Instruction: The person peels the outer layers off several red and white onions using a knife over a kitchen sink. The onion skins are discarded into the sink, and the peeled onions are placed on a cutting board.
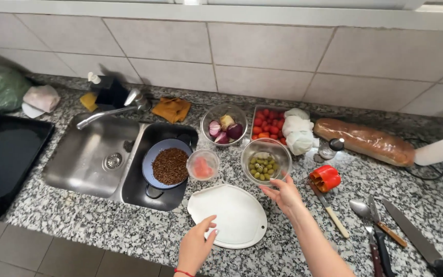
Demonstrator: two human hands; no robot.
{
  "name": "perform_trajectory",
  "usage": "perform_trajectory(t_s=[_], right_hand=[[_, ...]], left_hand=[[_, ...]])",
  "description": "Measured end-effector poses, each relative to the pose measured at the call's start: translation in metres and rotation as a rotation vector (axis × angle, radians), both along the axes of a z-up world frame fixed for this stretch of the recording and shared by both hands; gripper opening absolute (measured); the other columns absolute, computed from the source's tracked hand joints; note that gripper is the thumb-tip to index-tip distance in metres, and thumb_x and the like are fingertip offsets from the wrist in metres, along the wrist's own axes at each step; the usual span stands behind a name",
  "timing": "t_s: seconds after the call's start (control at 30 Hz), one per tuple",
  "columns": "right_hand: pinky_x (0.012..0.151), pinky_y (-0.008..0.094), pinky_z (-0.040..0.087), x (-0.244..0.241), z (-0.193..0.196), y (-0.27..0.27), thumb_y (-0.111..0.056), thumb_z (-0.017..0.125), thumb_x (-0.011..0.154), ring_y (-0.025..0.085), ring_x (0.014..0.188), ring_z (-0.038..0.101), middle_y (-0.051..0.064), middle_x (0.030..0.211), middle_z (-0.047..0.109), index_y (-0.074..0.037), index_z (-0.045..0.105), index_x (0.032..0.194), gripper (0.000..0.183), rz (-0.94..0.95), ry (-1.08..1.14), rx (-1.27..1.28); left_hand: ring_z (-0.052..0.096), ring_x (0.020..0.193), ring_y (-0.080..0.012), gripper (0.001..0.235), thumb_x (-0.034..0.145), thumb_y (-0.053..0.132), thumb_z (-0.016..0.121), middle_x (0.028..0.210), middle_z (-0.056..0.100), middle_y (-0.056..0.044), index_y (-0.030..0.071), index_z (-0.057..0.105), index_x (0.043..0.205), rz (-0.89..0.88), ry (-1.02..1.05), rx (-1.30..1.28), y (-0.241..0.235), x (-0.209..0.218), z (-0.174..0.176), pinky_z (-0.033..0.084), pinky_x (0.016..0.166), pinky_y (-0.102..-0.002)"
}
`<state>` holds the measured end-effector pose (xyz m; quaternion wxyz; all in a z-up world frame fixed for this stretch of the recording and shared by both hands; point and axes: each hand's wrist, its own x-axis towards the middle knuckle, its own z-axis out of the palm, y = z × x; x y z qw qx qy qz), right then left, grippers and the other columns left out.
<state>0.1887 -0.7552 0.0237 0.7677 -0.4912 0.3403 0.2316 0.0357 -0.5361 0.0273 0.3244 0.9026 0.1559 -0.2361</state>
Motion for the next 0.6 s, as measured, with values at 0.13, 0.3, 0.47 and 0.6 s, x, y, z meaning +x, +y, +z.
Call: perform_trajectory(t_s=[0.13, 0.3, 0.47, 0.6], right_hand=[[0.088, 0.037, 0.052, -0.006, 0.015, 0.002, 0.007, 0.042, 0.085, 0.035, 0.099, 0.062, 0.020, 0.141, 0.039, -0.014, 0.021, 0.146, 0.067, -0.037, -0.023, -0.033], [0.093, 0.039, 0.049, -0.016, 0.029, -0.005, 0.007, 0.038, 0.088, 0.034, 0.109, 0.057, 0.020, 0.147, 0.028, -0.014, 0.015, 0.148, 0.067, -0.124, 0.015, -0.048], [0.096, 0.039, 0.048, -0.023, 0.016, -0.024, 0.008, 0.037, 0.088, 0.034, 0.115, 0.054, 0.012, 0.150, 0.025, -0.014, 0.020, 0.147, 0.065, -0.164, 0.009, -0.089], [0.100, 0.043, 0.043, -0.035, 0.031, -0.027, -0.005, 0.041, 0.091, 0.035, 0.113, 0.052, 0.019, 0.142, 0.039, -0.010, 0.016, 0.147, 0.061, -0.150, 0.003, -0.119]], left_hand=[[0.062, 0.097, -0.0054, 0.039, 0.089, 0.033, 0.048, 0.109, 0.067, 0.017, 0.031, 0.049, 0.127, 0.098, -0.017, 0.005, 0.022, 0.004, 0.000, 0.053, 0.074, -0.028], [0.064, 0.095, -0.0035, 0.038, 0.089, 0.030, 0.049, 0.111, 0.067, 0.016, 0.029, 0.050, 0.127, 0.208, 0.024, -0.043, 0.048, 0.014, 0.001, 0.053, 0.068, -0.027], [0.065, 0.095, -0.0059, 0.037, 0.089, 0.032, 0.048, 0.110, 0.067, 0.013, 0.027, 0.052, 0.125, 0.210, -0.029, -0.041, 0.060, 0.018, -0.007, 0.053, 0.067, -0.029], [0.064, 0.096, -0.0081, 0.035, 0.089, 0.031, 0.048, 0.108, 0.067, 0.012, 0.026, 0.055, 0.122, 0.193, -0.083, -0.003, 0.062, 0.018, -0.015, 0.055, 0.069, -0.031]])
